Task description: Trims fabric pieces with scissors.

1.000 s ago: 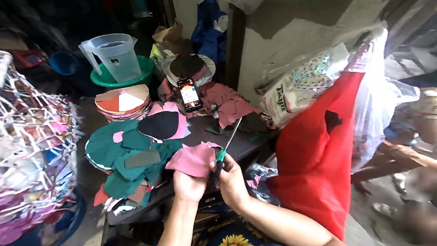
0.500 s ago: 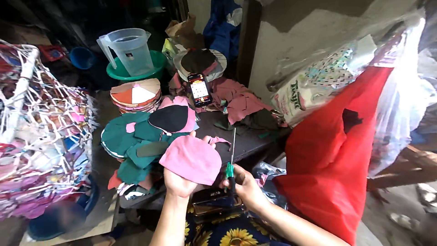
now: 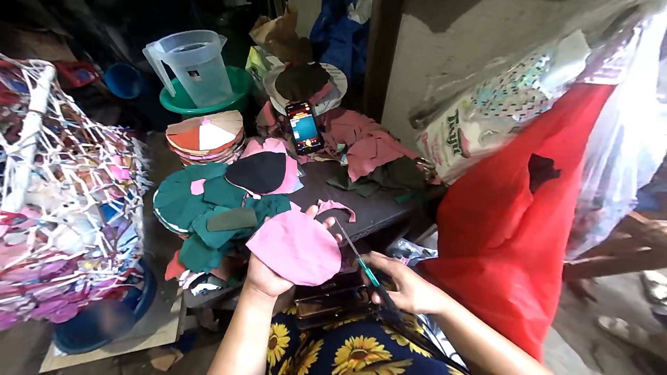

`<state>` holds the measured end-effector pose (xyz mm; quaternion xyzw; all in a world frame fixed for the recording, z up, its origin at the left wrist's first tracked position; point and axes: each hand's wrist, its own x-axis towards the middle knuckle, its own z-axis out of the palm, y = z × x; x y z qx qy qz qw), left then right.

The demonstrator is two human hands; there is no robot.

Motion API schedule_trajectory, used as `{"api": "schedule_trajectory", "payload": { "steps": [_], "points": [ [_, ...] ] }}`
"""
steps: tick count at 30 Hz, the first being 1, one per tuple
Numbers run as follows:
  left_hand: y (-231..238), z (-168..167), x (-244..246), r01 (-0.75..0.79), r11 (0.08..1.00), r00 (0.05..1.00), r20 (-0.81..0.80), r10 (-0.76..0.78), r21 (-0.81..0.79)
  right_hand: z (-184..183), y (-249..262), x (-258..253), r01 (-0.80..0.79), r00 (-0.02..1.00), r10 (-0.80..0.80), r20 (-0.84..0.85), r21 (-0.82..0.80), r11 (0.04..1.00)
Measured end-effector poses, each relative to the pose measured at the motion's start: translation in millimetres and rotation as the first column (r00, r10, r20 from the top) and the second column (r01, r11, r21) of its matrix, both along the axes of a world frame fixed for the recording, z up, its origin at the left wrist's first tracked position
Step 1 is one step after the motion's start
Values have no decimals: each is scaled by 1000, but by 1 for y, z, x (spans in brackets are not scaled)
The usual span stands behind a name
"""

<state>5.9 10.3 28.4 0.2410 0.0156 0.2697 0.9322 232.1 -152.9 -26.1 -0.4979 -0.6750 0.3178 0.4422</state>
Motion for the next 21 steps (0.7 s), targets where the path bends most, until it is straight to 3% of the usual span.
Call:
{"api": "schedule_trajectory", "payload": {
  "steps": [2,5,9,11,15,21],
  "points": [
    [6,0,3,86,996,994,69,-85,1,-4,-1,1,-25,997,24,-69,-16,1000],
    [-2,1,8,72,996,992,106,-66,-49,-7,2,-8,30,957,-45,-285,-54,998],
    [-21,-7,23,-2,997,995,104,9,-76,9,14,-33,65,692,-146,-707,-140,988],
    [-26,-12,30,-39,995,996,78,46,-95,18,20,-43,49,542,-186,-819,-190,981],
    [-28,-17,36,-137,980,990,-31,134,-145,30,26,-54,10,358,-285,-889,-301,954],
    [-40,-16,41,-208,948,954,-264,142,-242,60,26,-63,12,168,-289,-942,-291,957]
  ]
}}
